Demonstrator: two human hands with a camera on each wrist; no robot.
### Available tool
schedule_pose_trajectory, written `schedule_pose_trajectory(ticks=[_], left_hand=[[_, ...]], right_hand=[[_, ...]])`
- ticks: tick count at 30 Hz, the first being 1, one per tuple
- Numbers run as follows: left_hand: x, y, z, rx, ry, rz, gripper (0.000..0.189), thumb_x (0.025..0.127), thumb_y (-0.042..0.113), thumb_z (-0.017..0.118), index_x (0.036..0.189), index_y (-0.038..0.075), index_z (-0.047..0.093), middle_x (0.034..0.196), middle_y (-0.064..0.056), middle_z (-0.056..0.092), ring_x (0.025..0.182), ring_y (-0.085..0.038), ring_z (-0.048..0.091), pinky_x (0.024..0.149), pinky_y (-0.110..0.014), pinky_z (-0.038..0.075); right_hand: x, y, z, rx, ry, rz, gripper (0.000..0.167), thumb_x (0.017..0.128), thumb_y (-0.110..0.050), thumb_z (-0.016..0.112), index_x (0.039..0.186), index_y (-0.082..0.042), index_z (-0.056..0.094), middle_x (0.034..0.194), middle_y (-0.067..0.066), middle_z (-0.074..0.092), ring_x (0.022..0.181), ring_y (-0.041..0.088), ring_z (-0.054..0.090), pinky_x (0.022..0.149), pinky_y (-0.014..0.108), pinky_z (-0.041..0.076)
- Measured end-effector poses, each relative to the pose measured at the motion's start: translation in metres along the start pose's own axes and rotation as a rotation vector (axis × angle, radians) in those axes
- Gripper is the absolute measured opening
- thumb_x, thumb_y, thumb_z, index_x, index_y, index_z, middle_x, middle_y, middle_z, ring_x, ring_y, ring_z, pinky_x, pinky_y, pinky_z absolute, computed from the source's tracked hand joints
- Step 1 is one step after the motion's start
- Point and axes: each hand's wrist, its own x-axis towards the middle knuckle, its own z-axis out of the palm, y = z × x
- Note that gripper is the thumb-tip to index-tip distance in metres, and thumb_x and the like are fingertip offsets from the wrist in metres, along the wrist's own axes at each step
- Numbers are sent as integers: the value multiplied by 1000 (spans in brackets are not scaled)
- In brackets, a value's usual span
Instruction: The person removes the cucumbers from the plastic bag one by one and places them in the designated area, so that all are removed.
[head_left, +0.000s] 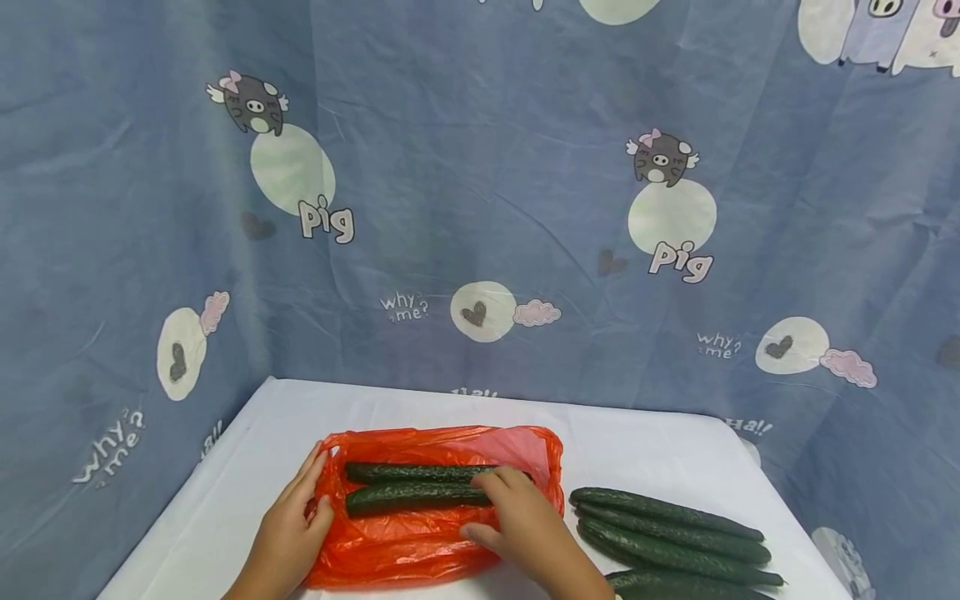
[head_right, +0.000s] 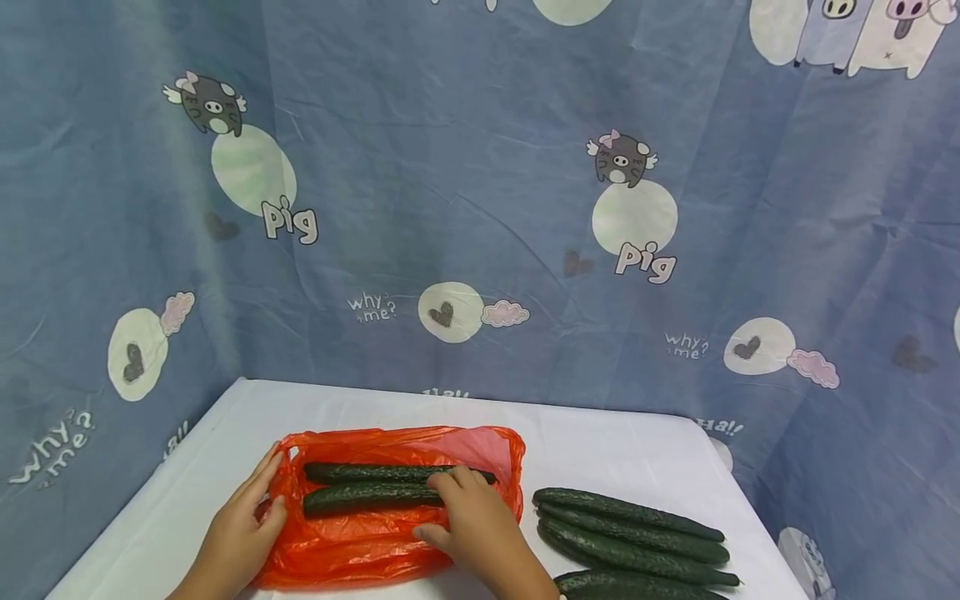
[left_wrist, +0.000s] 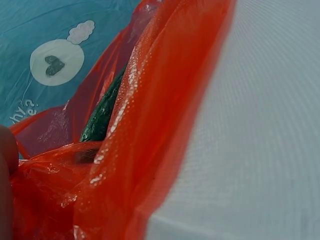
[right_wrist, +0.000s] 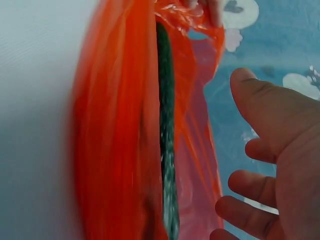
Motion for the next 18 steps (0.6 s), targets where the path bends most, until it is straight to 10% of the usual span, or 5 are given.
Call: schedule_pose_trajectory(ticks=[18], left_hand=[[-1,0,-1,-2,-21,-9,73,99,5,58,166,8,28,174,-9,25,150,-40,41,105,-52,42]], right_hand=[[46,-28,27,-2,-15,40,59,88,-58,78,135,-24,64,125,-8,64,120,15,60,109,46,52]])
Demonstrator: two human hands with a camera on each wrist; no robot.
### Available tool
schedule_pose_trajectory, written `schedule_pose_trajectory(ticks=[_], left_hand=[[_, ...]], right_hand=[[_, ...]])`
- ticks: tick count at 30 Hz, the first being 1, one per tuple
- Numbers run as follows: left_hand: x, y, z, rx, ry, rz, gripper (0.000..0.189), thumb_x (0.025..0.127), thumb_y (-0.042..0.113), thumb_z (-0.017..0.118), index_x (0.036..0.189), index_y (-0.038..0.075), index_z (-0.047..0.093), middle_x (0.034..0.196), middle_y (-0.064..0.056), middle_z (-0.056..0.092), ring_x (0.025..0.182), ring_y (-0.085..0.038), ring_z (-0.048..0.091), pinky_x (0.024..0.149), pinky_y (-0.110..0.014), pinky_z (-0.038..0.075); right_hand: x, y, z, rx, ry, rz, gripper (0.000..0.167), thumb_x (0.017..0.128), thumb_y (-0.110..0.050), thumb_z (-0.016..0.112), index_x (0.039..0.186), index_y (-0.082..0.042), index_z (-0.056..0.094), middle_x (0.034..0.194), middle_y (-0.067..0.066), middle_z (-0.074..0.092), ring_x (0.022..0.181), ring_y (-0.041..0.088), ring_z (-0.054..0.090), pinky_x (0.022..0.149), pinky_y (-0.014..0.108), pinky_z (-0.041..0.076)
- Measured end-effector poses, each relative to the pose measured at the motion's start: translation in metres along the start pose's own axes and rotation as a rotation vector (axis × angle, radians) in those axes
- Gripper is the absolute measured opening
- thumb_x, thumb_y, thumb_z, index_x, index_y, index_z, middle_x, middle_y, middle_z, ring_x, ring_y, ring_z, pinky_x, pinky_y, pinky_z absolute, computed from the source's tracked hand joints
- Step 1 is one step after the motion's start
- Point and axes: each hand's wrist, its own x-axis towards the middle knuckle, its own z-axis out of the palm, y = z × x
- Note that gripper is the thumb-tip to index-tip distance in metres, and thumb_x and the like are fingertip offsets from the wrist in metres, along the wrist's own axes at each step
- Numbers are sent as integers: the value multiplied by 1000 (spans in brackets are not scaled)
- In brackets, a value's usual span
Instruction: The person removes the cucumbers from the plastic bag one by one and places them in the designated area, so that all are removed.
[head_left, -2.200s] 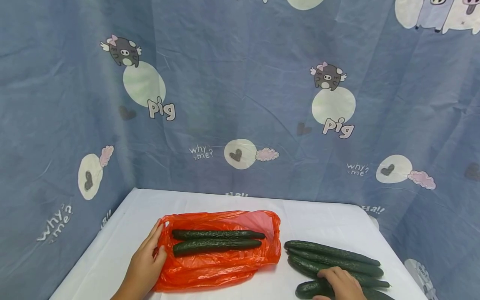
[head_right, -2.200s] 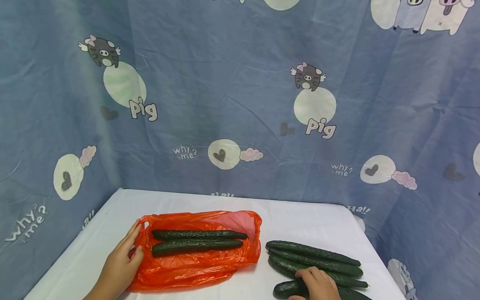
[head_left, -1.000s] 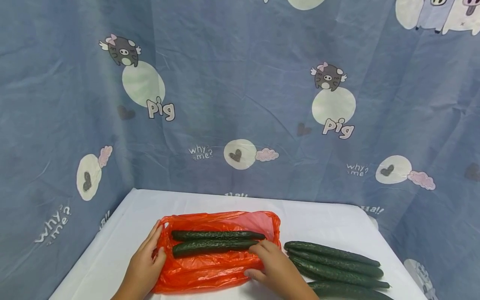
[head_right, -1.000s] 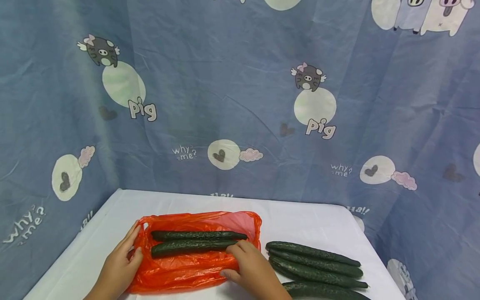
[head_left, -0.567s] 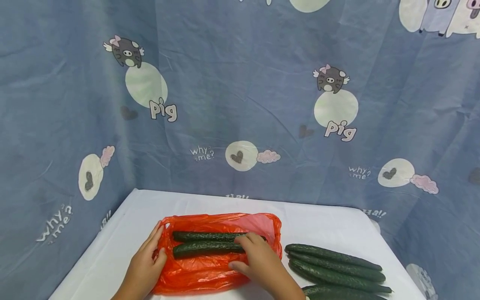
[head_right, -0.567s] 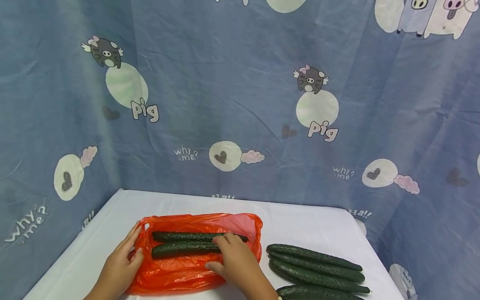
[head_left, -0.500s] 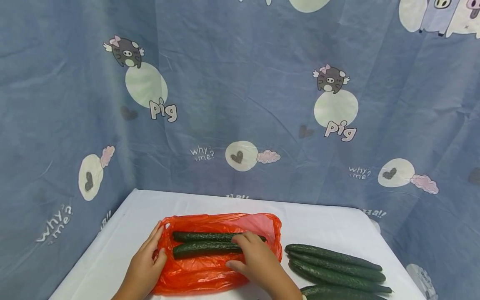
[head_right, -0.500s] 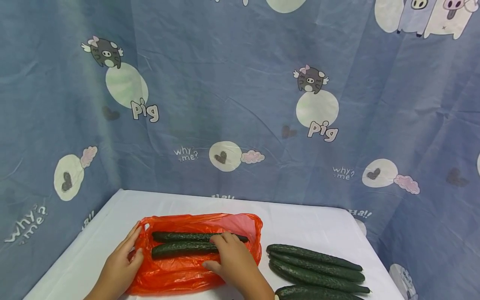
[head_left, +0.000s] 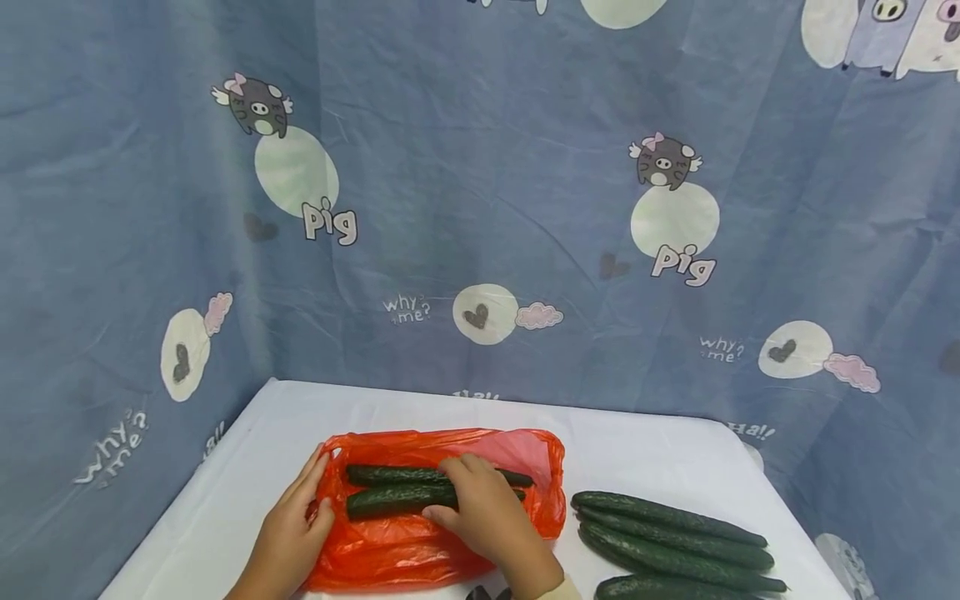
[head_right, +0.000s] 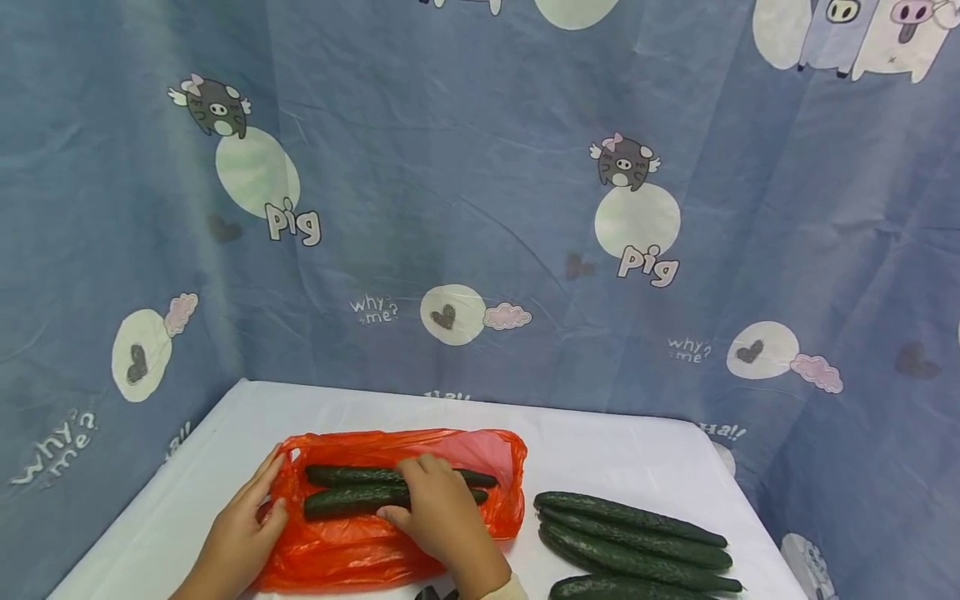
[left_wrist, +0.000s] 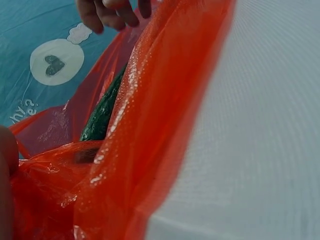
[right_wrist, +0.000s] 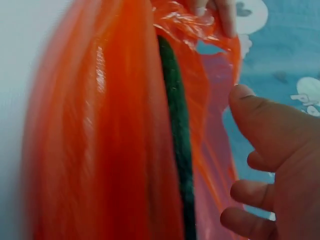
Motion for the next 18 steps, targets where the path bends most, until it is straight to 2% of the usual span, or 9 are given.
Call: schedule_pose_trajectory(ticks=[9,15,18], left_hand=[[1,1,1,-17,-2,-9,73,99,5,58,166,9,29,174,-9,25,150,-41,40,104,-51,44],[0,2,1,-25,-28,-31,74,100,6,58,167,10,27,174,-9,24,151,-42,39,104,-52,43],[1,1,1,-10,-16,-20,74,99,6,59,166,10,28,174,-9,25,151,-41,39,104,-51,43]], right_hand=[[9,-1,22,-92,-4,6,62,86,-61,78,134,-24,65,121,-3,65,112,19,60,103,50,54],[9,2,35,-149,-24,29,64,84,-66,77,133,-26,66,119,-4,63,107,19,53,100,49,51],[10,2,39,-148,-21,27,66,82,-67,77,134,-27,65,120,-4,61,106,18,51,99,48,49]])
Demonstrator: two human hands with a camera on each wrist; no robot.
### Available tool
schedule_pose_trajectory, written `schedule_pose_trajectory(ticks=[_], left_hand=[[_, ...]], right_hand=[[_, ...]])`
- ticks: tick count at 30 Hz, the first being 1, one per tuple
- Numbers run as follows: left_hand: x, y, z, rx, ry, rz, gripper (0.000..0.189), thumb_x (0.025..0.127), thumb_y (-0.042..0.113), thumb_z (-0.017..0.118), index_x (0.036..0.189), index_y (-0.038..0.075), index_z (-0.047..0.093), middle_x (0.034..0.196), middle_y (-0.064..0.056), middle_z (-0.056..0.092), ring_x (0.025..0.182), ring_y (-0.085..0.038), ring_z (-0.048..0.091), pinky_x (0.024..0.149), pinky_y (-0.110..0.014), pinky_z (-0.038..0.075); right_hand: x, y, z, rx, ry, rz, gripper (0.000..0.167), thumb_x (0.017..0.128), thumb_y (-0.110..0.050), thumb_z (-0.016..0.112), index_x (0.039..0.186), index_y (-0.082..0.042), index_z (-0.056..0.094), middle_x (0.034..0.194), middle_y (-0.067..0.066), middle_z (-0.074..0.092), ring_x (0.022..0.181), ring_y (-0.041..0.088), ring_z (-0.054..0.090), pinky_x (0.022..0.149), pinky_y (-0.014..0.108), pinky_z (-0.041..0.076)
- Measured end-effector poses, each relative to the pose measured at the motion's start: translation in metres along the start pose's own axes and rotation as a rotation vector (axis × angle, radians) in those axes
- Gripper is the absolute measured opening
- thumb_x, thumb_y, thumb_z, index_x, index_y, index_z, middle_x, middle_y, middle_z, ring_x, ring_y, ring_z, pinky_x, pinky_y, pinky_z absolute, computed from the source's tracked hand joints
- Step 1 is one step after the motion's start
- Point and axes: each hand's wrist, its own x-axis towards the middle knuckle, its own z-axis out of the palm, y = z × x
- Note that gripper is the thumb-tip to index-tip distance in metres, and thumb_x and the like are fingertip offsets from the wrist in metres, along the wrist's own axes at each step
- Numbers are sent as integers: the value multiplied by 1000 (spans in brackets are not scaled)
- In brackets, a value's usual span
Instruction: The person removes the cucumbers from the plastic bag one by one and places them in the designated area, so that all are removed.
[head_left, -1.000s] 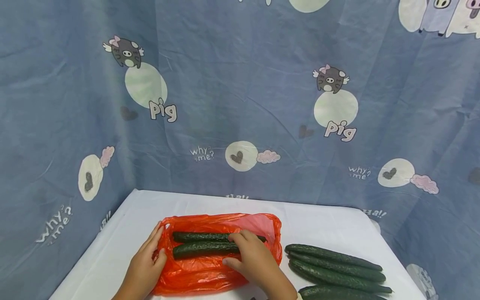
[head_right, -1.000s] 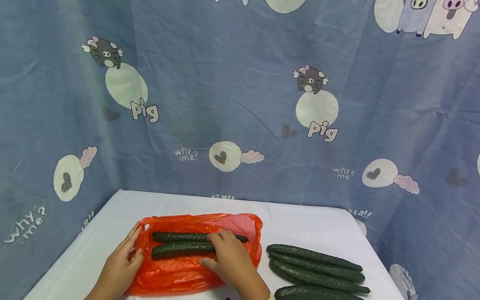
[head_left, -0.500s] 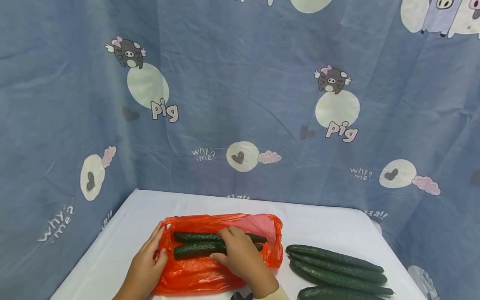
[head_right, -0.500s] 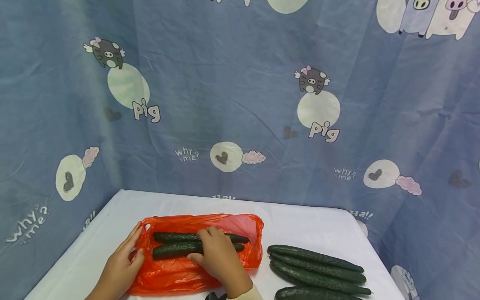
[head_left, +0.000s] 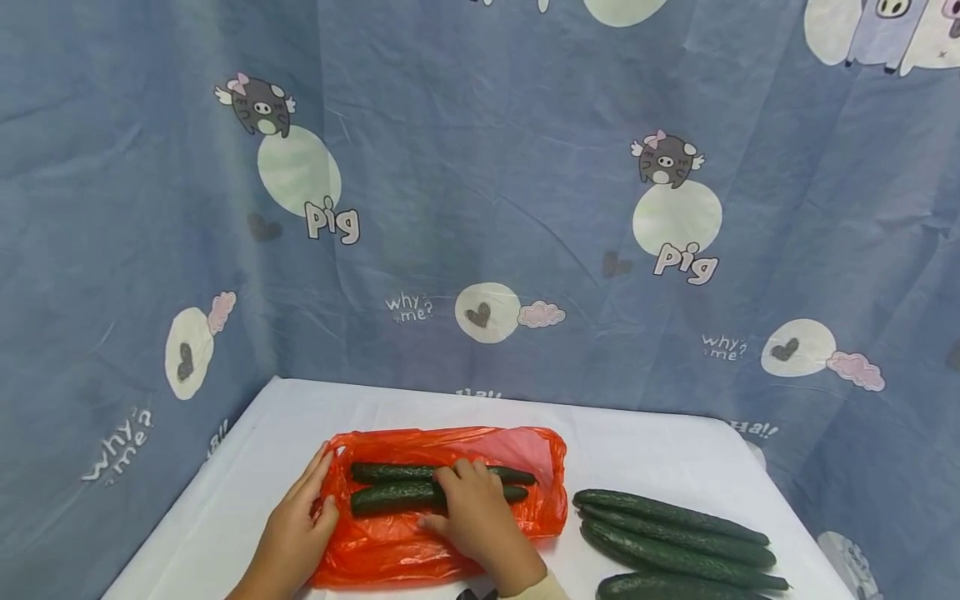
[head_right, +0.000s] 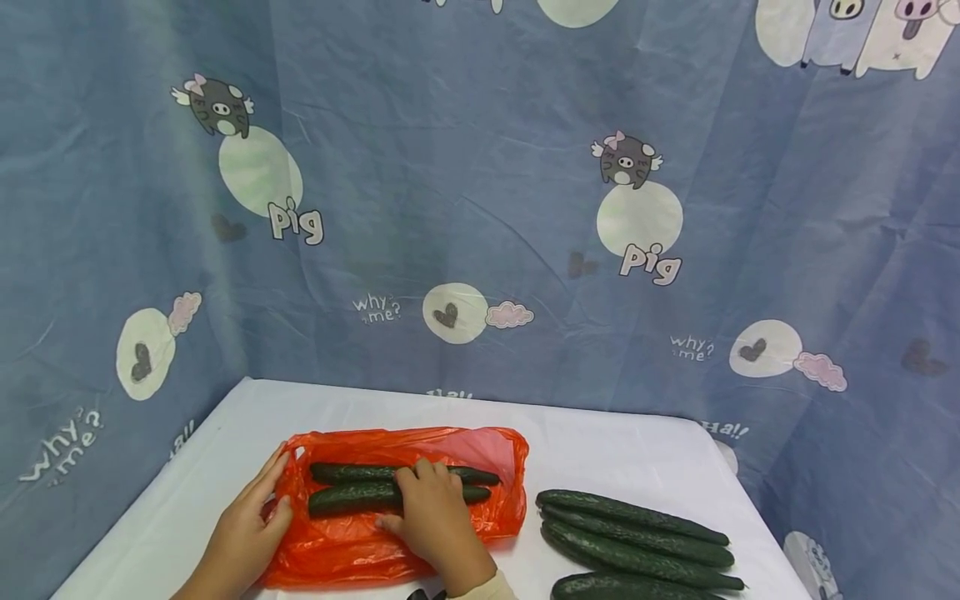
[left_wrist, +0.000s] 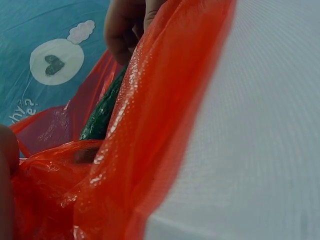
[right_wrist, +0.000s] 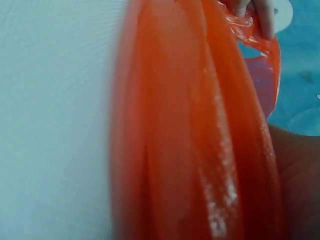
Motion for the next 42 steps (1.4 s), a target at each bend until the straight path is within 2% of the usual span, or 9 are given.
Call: schedule_pose_trajectory(ticks=[7,13,17,22,29,35,42], left_hand=[[-1,-2,0,31,37,38,73,98,5,59,165,8,31,172,-11,29,149,-42,43,105,-52,42],[-2,0,0,42,46,54,73,98,4,60,165,8,32,172,-11,30,147,-42,44,104,-53,43],[0,0,0,47,65,66,73,97,3,62,164,8,35,171,-11,32,146,-41,46,104,-53,43],[-1,-1,1,28,51,58,73,97,3,60,165,8,33,172,-9,29,147,-41,44,104,-52,43],[0,-1,2,13,28,40,73,98,3,59,165,8,31,173,-10,28,148,-42,43,102,-52,45],[1,-1,2,17,32,47,73,98,3,59,165,7,31,173,-10,28,148,-42,43,102,-52,45],[0,-3,3,37,44,53,73,98,4,60,165,8,32,172,-11,31,146,-40,46,103,-52,44]], right_hand=[[-3,-2,2,-14,-2,-9,70,80,-71,76,134,-27,64,117,-4,58,103,17,49,95,45,47],[-5,-6,2,-22,-25,-9,66,81,-70,77,130,-26,66,113,-3,55,104,19,51,94,46,47],[-5,-8,2,-44,-31,-16,63,83,-71,73,128,-28,65,116,-3,58,108,21,52,92,47,47],[-6,-9,5,-71,-48,-34,59,86,-72,70,126,-29,64,120,-3,63,114,24,53,93,50,46],[-8,-6,10,-41,-71,-21,56,90,-71,65,127,-29,60,121,-3,60,115,23,53,96,50,43],[-6,-6,10,-23,-74,-14,49,94,-66,62,125,-29,61,117,-3,59,113,22,52,95,49,41],[-7,-4,11,-2,-62,-17,44,94,-64,64,119,-27,61,109,-2,57,108,21,51,89,46,40]])
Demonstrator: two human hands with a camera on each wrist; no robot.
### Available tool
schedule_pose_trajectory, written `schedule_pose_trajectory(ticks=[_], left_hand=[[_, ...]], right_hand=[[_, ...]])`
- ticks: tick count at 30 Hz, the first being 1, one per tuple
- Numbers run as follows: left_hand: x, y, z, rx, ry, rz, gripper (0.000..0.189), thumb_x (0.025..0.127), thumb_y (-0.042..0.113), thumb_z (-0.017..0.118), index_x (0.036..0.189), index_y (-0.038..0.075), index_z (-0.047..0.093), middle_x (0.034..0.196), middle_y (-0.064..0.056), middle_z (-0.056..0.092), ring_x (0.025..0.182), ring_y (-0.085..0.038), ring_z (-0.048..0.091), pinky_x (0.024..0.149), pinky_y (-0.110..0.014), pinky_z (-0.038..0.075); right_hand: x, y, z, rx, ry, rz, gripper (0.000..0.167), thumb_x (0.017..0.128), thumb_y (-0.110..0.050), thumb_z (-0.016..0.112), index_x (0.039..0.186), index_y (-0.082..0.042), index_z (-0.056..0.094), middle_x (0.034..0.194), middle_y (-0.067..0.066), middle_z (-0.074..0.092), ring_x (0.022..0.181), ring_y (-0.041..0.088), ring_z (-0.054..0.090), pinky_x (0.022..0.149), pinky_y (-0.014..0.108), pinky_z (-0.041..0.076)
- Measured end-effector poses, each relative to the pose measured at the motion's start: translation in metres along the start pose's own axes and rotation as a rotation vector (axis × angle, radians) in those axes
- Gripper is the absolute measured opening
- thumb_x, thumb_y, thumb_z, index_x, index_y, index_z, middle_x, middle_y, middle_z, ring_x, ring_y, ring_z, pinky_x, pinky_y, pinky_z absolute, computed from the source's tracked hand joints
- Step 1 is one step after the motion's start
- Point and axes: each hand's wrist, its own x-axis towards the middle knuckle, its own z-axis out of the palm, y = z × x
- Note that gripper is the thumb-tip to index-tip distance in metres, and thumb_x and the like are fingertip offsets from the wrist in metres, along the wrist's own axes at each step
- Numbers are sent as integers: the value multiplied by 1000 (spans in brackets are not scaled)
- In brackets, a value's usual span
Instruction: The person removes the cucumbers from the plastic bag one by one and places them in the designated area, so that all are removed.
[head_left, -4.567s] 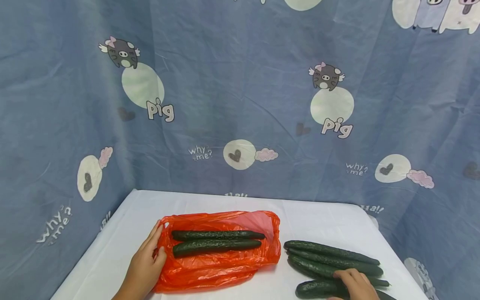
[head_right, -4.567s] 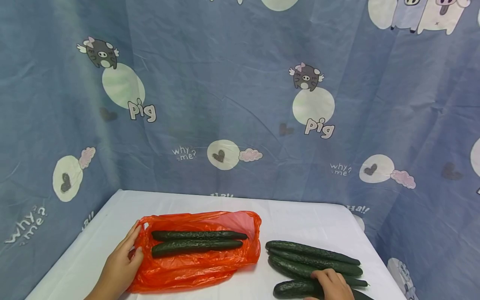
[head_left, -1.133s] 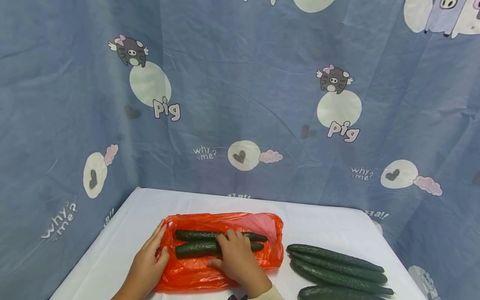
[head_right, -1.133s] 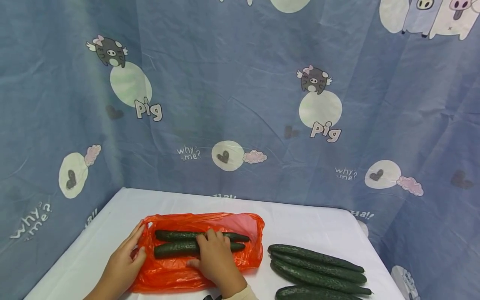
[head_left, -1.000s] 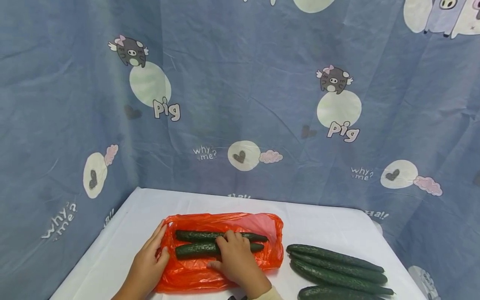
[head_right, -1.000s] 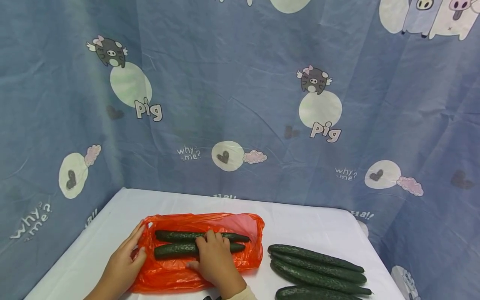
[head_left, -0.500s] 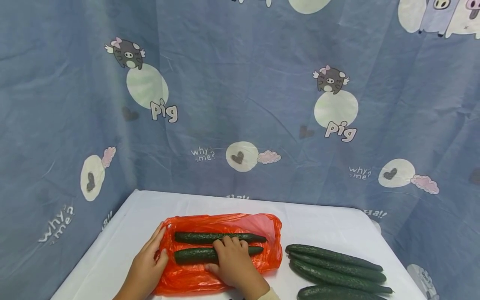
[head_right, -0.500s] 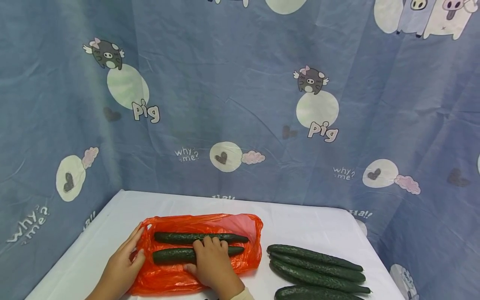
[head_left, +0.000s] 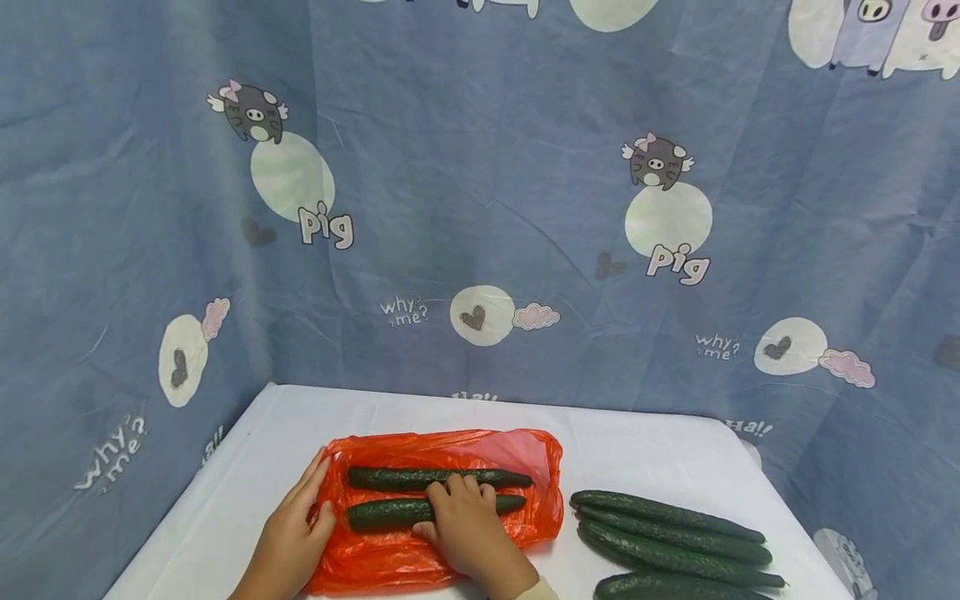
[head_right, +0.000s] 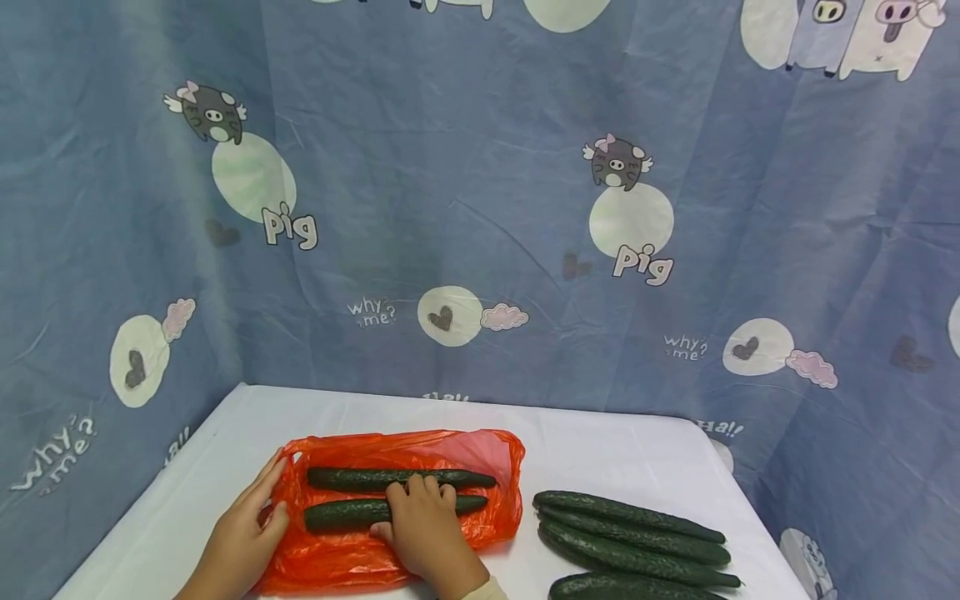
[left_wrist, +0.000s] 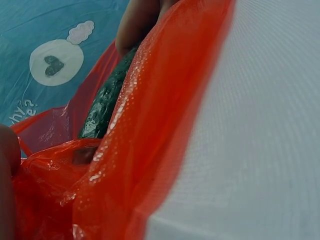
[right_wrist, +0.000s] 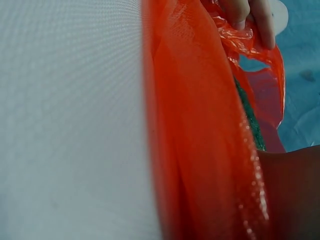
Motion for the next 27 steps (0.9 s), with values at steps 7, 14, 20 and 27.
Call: schedule_pose_trajectory(ticks=[7,14,20,27], left_hand=[[0,1,0,-9,8,13,73,97,3,60,164,7,33,171,-11,31,145,-41,46,102,-52,44],[1,2,-2,-17,-24,-23,72,98,5,59,165,7,31,172,-12,29,148,-41,43,103,-53,44],[1,3,-2,-11,-31,-29,73,98,5,59,165,6,31,171,-14,30,148,-43,43,104,-52,43],[1,2,-2,-26,-47,-41,72,99,6,58,165,8,30,172,-11,28,149,-42,42,104,-53,43]], right_hand=[[0,1,2,18,16,0,44,94,-65,63,118,-28,61,108,-4,56,105,19,49,88,45,38],[-1,0,0,-19,65,-14,46,93,-64,65,118,-26,62,109,-2,57,107,21,49,89,46,39],[-3,-2,-7,-29,116,-9,48,93,-62,67,120,-23,63,107,-2,58,106,21,50,93,49,41],[-3,0,-17,-32,142,1,48,94,-61,66,121,-22,62,108,-1,57,105,20,50,90,46,39]])
